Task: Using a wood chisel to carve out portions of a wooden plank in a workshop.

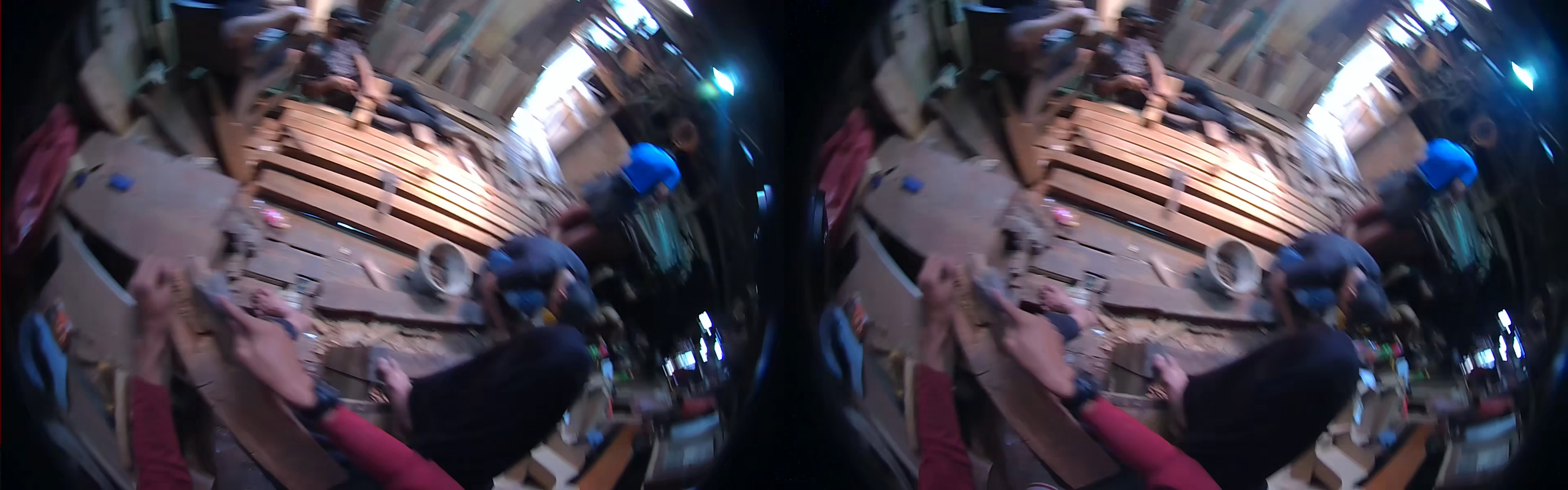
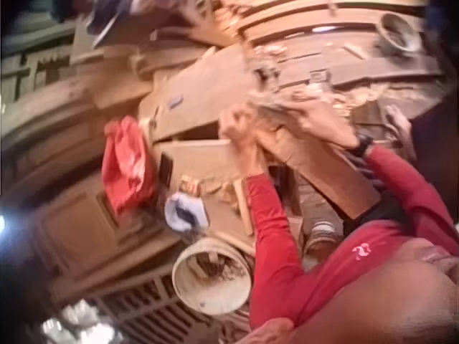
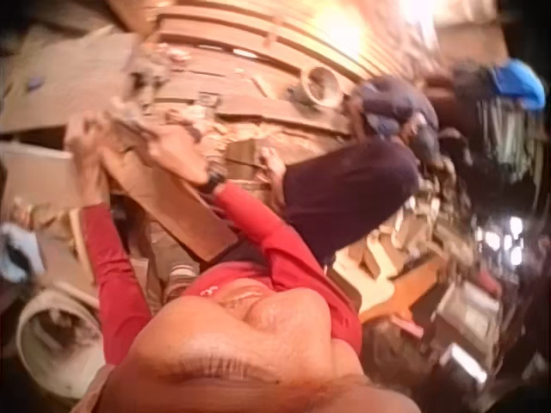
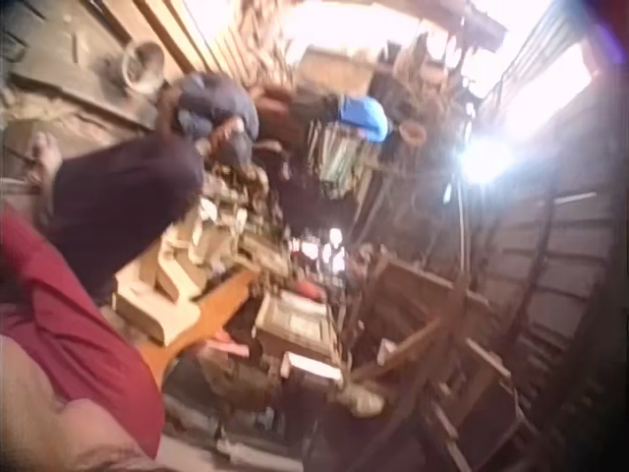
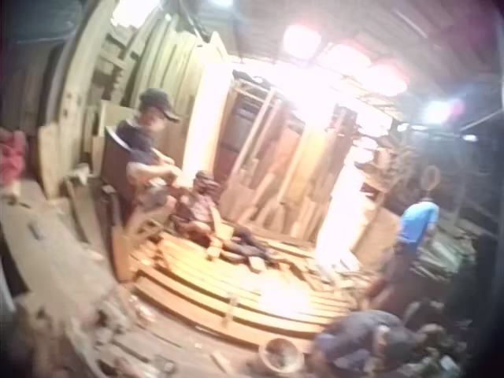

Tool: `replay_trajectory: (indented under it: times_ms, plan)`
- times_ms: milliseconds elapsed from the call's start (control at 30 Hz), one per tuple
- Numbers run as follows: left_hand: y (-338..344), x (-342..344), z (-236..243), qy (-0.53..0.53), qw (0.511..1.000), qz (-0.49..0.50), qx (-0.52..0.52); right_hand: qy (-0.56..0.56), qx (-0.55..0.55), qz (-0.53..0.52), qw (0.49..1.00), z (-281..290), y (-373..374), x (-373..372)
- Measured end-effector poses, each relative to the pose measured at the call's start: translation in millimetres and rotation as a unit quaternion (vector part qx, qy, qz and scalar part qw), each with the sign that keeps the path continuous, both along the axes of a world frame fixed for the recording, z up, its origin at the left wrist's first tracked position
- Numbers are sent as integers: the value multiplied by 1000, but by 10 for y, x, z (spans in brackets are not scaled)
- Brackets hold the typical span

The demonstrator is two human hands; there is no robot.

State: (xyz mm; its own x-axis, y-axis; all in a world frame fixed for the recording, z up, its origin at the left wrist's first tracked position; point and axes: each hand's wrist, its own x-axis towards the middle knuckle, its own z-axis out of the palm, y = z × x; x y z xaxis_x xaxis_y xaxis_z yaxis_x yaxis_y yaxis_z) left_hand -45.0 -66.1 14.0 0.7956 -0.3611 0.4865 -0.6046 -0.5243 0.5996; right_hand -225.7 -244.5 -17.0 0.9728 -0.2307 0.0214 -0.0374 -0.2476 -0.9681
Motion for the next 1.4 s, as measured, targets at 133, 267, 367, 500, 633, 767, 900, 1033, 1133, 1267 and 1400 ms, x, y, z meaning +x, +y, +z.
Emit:
replay_trajectory:
  times_ms: [133,267,367,500,633,767,900,1033,1133,1267,1400]
  plan:
    - [-18,-137,271,-23,998,48,43,31,-125,-69,989,877,211,-104]
    - [184,-167,377,-20,998,58,31,71,-90,-29,993,1001,303,177]
    - [173,-143,273,-67,995,74,17,-74,-158,-45,984,726,300,-86]
    - [87,-138,351,-35,998,51,21,83,-52,-13,995,796,124,32]
    - [128,-143,311,-36,996,66,40,90,-45,-19,995,919,247,135]
    - [41,-134,334,-40,996,65,47,52,-30,-18,998,762,153,-123]
    - [185,-117,363,-20,998,47,43,47,-32,-22,998,790,242,374]
    - [105,-131,305,-26,998,44,39,130,5,-14,991,980,257,-66]
    - [49,-101,346,-65,997,30,14,74,-93,-21,993,996,239,43]
    - [116,-121,293,-53,998,40,14,92,-162,-30,982,1060,351,178]
    - [85,-118,299,-64,997,39,29,92,-256,-38,961,1230,427,9]
